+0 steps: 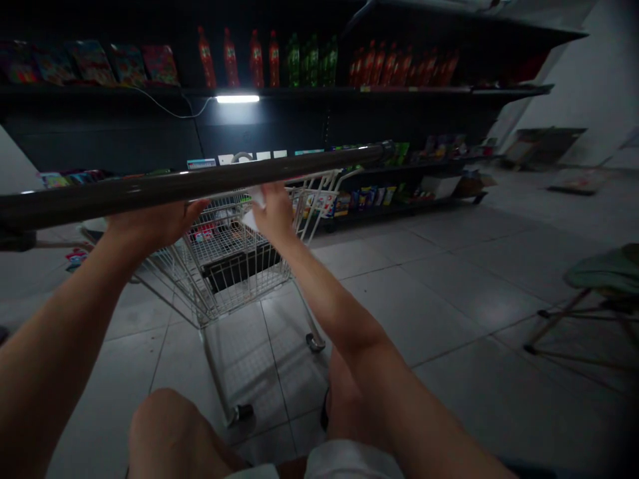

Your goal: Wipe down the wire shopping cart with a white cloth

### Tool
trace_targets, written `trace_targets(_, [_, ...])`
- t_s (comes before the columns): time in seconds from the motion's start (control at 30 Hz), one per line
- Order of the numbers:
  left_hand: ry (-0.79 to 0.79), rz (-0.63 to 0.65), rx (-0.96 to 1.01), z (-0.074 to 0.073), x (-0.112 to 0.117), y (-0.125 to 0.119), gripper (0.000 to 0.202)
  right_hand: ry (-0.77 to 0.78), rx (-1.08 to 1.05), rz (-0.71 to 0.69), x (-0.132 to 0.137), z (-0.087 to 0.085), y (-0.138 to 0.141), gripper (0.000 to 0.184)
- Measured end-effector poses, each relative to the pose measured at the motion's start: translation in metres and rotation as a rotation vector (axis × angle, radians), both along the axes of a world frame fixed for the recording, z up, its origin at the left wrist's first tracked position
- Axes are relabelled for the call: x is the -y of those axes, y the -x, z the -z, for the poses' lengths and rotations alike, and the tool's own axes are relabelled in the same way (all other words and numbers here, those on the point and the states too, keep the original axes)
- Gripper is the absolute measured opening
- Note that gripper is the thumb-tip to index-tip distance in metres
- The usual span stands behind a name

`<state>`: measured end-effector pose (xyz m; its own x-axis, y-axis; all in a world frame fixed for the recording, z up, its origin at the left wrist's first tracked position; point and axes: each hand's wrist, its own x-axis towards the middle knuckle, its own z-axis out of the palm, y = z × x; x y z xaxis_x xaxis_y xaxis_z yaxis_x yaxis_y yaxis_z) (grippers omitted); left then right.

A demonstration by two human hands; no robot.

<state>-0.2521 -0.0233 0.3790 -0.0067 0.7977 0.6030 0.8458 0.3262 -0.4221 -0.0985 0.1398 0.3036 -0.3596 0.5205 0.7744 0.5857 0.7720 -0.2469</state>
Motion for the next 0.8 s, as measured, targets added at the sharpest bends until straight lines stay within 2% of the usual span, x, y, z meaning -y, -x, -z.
trace_targets(0.1, [-0.034, 0.034, 0.061, -0.001, 0.0, -0.002, 0.072, -0.017, -0.045, -0.139, 0.037, 0.053, 0.056, 0.058])
trace_targets(0.2, [-0.018, 0.094, 0.107, -0.001, 0.002, -0.001, 0.065, 0.091, 0.0, -0.218, 0.045, 0.116, 0.086, 0.051])
trace_targets(0.33, [-0.011, 0.084, 0.091, -0.001, 0.002, 0.001, 0.063, 0.341, 0.157, -0.291, 0.037, 0.187, 0.09, 0.04])
trace_targets(0.43, [0.008, 0.086, 0.169, 0.0, 0.002, 0.001, 0.059, 0.416, 0.251, -0.351, 0.036, 0.217, 0.078, 0.039])
trace_targets(0.5, [0.022, 0.103, 0.206, 0.0, 0.002, 0.0, 0.059, 0.434, 0.292, -0.386, 0.041, 0.22, 0.069, 0.043])
trace_targets(0.53, [0.028, 0.104, 0.205, 0.0, 0.002, 0.0, 0.061, 0.43, 0.286, -0.402, 0.046, 0.216, 0.067, 0.045])
trace_targets(0.6, [0.036, 0.102, 0.2, 0.0, 0.003, -0.001, 0.064, 0.362, 0.2, -0.427, 0.057, 0.197, 0.067, 0.046])
trace_targets(0.7, [0.051, 0.127, 0.278, 0.0, 0.003, -0.001, 0.059, 0.175, 0.068, -0.454, 0.07, 0.16, 0.083, 0.045])
trace_targets(0.77, [0.072, 0.136, 0.347, 0.0, 0.002, -0.001, 0.056, 0.118, 0.098, -0.489, 0.073, 0.148, 0.1, 0.042])
trace_targets(0.8, [0.086, 0.132, 0.363, 0.0, 0.002, -0.001, 0.056, 0.137, 0.137, -0.506, 0.072, 0.148, 0.108, 0.04])
